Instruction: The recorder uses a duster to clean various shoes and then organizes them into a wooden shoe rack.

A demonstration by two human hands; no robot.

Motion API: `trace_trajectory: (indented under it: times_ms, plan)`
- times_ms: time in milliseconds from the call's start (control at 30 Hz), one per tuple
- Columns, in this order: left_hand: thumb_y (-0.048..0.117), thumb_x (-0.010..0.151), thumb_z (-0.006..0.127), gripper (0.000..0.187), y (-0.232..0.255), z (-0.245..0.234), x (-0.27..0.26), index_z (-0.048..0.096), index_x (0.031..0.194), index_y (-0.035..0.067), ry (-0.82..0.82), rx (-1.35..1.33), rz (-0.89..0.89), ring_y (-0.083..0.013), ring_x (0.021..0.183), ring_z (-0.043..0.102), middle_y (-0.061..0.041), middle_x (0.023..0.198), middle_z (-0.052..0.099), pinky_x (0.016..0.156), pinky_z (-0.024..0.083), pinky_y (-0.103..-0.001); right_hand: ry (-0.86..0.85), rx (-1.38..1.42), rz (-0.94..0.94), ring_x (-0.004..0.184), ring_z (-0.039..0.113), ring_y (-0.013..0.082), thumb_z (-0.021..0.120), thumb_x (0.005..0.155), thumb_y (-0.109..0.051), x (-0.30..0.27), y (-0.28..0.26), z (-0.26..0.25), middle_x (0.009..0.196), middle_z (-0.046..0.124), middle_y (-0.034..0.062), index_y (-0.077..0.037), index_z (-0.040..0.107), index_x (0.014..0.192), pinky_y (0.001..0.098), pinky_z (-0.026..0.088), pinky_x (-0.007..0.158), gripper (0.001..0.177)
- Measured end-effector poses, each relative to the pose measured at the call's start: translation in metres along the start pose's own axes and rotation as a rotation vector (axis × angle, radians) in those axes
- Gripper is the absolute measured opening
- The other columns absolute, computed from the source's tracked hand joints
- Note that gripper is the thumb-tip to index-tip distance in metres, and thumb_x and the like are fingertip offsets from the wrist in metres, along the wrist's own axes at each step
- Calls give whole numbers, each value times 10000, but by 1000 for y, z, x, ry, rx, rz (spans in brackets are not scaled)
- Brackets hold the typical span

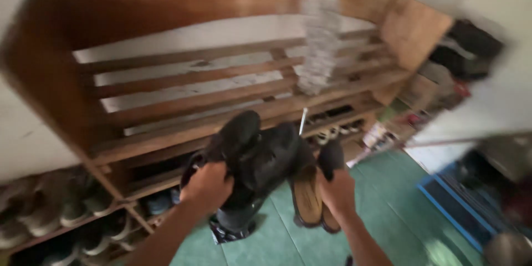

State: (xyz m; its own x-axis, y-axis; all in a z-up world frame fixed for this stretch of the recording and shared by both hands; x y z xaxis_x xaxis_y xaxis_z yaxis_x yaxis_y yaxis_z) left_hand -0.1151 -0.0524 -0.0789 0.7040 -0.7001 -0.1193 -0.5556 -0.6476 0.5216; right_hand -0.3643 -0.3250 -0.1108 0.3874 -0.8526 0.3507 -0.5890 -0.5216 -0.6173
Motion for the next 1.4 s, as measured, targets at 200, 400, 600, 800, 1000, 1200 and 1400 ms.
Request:
trace_trajectory:
  times_ms: [200,400,600,800,1000,1200,1400]
  plan:
    - [308,898,618,298,-2,0,-15,707,1014,49,-112,70,-8,-435,1050,684,-220,1082,716,916,566,-543,-111,-111,-117,858,674,499,766,745,-387,-1,58,79,855,695,294,41,721,821,558,546,729,436]
    - [316,925,630,355,-50,62,-24,632,1052,-15,-324,-23,-25,-443,1014,680,-256,1064,684,866,571,-547,-292,-137,-180,834,699,465,770,749,-407,7,92,156,801,709,274,23,741,762,541,556,744,432]
    - [299,900,644,330,-93,65,-32,693,1033,0,-44,-58,-253,-458,1064,670,-262,1096,703,895,569,-545,-325,11,-188,811,697,473,774,753,-366,-2,66,160,758,697,297,36,729,768,545,539,682,405]
    - [319,909,625,320,-122,27,-32,711,1074,59,131,-62,-469,-457,1110,668,-238,1153,715,941,560,-550,-253,-8,-254,816,696,478,827,711,-397,13,49,199,781,703,294,53,722,799,529,549,694,470]
    - [331,916,612,307,-157,31,0,687,1085,86,196,-49,-543,-459,1117,659,-213,1175,697,941,558,-557,-419,-74,-90,880,722,455,763,797,-443,18,-35,218,857,727,284,43,715,887,532,566,760,497]
    - [321,923,594,263,-194,46,46,661,1052,102,336,-51,-530,-438,1078,677,-192,1138,702,902,574,-556,-258,47,-330,923,672,509,800,768,-434,38,-42,312,899,684,353,66,716,903,549,555,775,525]
    - [279,912,598,253,-239,41,96,685,1075,107,383,12,-519,-404,1071,703,-177,1136,718,876,603,-519,-401,38,-265,925,702,464,775,799,-427,44,-70,348,888,718,295,22,736,860,530,556,778,455]
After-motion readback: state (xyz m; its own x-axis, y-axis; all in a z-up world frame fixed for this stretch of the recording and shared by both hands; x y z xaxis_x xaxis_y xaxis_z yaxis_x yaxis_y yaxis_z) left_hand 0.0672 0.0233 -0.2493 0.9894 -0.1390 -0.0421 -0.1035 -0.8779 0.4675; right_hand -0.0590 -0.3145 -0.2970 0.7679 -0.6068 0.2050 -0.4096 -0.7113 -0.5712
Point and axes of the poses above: each hand's wrist, its own x-axis towards the middle knuckle, its own z-axis out of the palm, y = z × x, the point moved 9 cm from there along x, towards the middle knuckle
